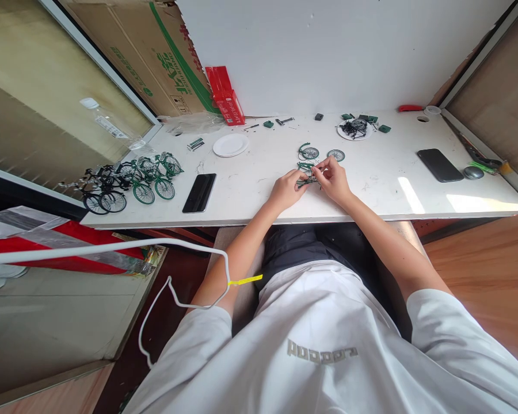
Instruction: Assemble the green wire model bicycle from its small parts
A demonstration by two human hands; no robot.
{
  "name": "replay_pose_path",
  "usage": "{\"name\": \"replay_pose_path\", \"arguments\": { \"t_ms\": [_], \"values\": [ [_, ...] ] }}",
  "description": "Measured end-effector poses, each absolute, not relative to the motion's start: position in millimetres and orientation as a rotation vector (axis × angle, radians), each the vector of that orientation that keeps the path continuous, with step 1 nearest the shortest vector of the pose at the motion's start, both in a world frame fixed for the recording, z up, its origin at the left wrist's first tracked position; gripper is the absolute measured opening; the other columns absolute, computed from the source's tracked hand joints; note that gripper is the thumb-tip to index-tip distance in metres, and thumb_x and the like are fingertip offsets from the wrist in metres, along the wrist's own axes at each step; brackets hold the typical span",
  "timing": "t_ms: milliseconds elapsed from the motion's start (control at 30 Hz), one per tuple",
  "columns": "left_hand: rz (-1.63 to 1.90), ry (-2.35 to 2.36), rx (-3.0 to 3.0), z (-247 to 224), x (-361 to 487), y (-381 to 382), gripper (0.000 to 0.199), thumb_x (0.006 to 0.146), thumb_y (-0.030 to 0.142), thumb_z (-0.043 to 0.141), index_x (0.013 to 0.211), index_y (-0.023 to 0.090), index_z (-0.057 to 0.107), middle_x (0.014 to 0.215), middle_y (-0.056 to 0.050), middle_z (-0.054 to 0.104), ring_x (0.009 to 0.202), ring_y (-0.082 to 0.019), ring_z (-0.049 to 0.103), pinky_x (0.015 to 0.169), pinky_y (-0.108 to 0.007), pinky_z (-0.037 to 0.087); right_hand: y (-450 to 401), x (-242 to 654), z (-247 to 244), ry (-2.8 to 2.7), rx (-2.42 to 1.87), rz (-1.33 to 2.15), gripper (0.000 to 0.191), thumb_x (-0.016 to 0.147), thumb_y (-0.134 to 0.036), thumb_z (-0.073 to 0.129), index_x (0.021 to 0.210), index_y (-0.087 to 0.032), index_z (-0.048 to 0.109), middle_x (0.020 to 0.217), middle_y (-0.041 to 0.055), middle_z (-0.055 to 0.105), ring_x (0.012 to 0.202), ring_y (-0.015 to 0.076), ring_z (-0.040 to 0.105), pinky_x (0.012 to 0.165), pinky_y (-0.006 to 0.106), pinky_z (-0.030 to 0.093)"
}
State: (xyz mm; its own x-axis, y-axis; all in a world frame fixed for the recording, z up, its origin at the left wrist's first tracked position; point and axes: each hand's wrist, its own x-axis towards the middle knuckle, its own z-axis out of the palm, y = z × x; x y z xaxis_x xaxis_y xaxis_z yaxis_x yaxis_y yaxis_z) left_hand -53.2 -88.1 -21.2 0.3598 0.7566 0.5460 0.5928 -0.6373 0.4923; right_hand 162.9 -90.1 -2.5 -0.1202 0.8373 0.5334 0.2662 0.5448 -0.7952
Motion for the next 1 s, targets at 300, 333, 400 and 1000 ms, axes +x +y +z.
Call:
{"name": "replay_pose_path", "arguments": {
  "t_ms": [300, 333, 400, 1000],
  "values": [
    [1.152, 1.207, 2.413, -22.3, -52.6, -87.6, 0.019, 0.096, 0.016, 0.083, 0.111, 0.023, 0.074, 0.115, -0.005, 0.081, 0.061, -0.012, 0.061, 0.077, -0.032, 0.056, -89.5, 163.7, -1.5, -1.703, -0.972, 0.618, 0.056, 0.102, -0.083, 0.067, 0.101, -0.029, 0.056, 0.08, -0.0001, 0.071, 0.05, 0.0125, 0.046, 0.051, 0.032, 0.038],
    [1.148, 1.211, 2.414, -22.1, -52.5, -87.7, 0.019, 0.096, 0.016, 0.083, 0.111, 0.023, 0.074, 0.115, -0.005, 0.081, 0.061, -0.012, 0.061, 0.077, -0.032, 0.056, -89.5, 163.8, -1.6, -1.704, -0.973, 0.619, 0.056, 0.102, -0.083, 0.067, 0.101, -0.029, 0.056, 0.08, 0.0001, 0.071, 0.051, 0.0126, 0.046, 0.052, 0.032, 0.039],
    [1.136, 1.222, 2.415, -21.4, -52.4, -88.1, 0.019, 0.096, 0.017, 0.082, 0.111, 0.023, 0.074, 0.115, -0.005, 0.081, 0.061, -0.012, 0.061, 0.077, -0.032, 0.057, -89.5, 163.9, -1.6, -1.705, -0.975, 0.621, 0.056, 0.102, -0.083, 0.067, 0.102, -0.029, 0.056, 0.081, 0.0004, 0.071, 0.052, 0.0131, 0.047, 0.052, 0.032, 0.039],
    [1.122, 1.223, 2.397, -19.8, -52.1, -89.0, 0.02, 0.095, 0.014, 0.082, 0.111, 0.023, 0.074, 0.115, -0.004, 0.08, 0.062, -0.013, 0.061, 0.077, -0.032, 0.054, -93.2, 164.4, 1.6, -1.758, -1.005, 0.596, 0.06, 0.102, -0.087, 0.064, 0.101, -0.027, 0.061, 0.072, -0.0008, 0.062, 0.058, 0.0165, 0.051, 0.057, 0.033, 0.04]
  ]
}}
